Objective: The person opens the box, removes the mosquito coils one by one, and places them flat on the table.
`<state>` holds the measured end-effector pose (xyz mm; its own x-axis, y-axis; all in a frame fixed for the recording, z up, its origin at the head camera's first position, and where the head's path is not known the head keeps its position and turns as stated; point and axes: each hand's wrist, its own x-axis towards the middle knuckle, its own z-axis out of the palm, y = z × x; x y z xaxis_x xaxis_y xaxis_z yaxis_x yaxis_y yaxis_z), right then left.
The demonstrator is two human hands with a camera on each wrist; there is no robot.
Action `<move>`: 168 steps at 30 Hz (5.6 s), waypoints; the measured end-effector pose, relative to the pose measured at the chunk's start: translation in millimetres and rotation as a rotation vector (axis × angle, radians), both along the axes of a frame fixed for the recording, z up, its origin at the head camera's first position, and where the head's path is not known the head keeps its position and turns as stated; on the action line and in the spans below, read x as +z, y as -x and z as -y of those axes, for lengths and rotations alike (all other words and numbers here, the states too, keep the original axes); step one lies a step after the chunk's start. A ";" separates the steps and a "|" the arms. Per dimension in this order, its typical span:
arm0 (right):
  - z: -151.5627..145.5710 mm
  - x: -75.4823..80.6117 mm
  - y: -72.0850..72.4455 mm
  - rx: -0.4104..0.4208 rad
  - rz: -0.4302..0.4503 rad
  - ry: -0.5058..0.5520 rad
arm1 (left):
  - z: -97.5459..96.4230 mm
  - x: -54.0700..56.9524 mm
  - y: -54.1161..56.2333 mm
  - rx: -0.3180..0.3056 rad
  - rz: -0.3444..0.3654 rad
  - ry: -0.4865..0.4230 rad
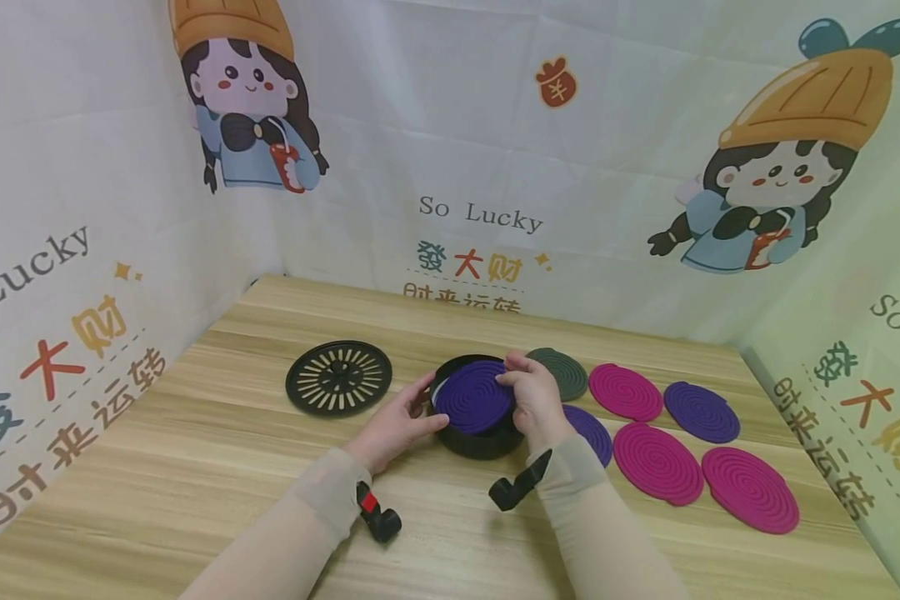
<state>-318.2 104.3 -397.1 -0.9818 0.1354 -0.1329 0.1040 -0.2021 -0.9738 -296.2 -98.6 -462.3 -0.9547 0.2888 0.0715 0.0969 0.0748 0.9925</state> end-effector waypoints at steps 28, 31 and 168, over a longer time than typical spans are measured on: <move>-3.6 5.2 -5.5 0.112 0.093 0.031 | -0.1 1.9 0.1 -0.014 0.010 -0.003; -4.8 6.7 -4.9 0.136 0.100 0.013 | 0.0 2.1 -0.2 -0.017 0.013 -0.004; -158.5 -2.2 -64.3 0.330 0.007 0.366 | 0.1 0.2 1.1 0.007 0.019 -0.002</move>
<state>-253.9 262.9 -399.3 -0.9634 -0.2395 -0.1202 0.2262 -0.4861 -0.8441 -297.2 -98.8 -462.1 -0.9579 0.2819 0.0541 0.0777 0.0734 0.9943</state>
